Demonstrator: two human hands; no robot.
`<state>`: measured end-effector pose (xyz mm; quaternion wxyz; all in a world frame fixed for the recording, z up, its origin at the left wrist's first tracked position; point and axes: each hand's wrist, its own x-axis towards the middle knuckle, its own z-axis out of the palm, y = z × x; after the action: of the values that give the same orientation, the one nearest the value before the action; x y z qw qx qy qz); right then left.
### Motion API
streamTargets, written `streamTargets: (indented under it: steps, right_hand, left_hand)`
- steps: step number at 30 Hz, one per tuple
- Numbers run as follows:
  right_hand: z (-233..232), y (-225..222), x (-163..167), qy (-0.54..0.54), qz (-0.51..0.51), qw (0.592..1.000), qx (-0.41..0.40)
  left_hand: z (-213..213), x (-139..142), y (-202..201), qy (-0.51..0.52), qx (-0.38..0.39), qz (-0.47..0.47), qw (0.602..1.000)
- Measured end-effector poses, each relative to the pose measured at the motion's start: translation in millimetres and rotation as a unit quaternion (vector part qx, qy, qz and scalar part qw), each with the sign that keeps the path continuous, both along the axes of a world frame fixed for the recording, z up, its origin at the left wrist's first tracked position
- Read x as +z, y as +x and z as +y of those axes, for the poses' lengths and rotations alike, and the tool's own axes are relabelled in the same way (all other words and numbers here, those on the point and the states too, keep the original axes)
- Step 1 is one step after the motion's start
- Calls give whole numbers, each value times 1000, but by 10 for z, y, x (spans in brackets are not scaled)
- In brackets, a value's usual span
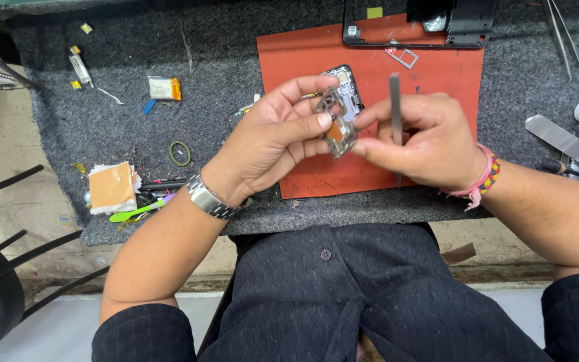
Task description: The person removes the SIM tray, then opens the smartphone by separating the back cover from the frame. They disconnect internal ribbon cables, lift out the motherboard, and remove the battery using a metal prying tool. The components are placed on the work mat.
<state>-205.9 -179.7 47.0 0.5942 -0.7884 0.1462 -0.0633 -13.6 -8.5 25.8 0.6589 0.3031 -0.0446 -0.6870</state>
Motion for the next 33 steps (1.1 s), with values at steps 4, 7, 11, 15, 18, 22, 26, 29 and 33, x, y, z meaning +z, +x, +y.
streamTargets:
  steps: [4, 7, 11, 15, 18, 22, 26, 29, 33]
  right_hand:
    - [-48, 24, -28, 66, 32, 996, -60]
    - [-62, 44, -59, 86, 58, 993, -51]
    - [-50, 49, -89, 70, 63, 994, -50]
    - [-89, 55, -109, 90, 64, 991, -72]
    - [-117, 62, -126, 100, 75, 989, -82]
    - [-146, 74, -131, 115, 77, 987, -87]
    - [-130, 87, -121, 59, 64, 993, -83]
    - [-91, 91, -109, 28, 44, 995, -88]
    - [-69, 85, -85, 21, 25, 996, -83]
  left_hand:
    - [7, -21, -2, 13, 35, -21, 999]
    - [6, -22, -10, 16, 52, -33, 998]
    - [14, 19, -32, -29, 45, -50, 997]
    - [21, 68, -71, -45, 13, -32, 998]
    - [41, 88, -84, -80, -20, -20, 996]
    - [42, 77, -97, -107, -45, 32, 993]
    - [58, 86, -86, -103, -41, 94, 989]
    - [44, 102, -100, -95, -37, 120, 988]
    - [32, 127, -114, -100, -39, 133, 985]
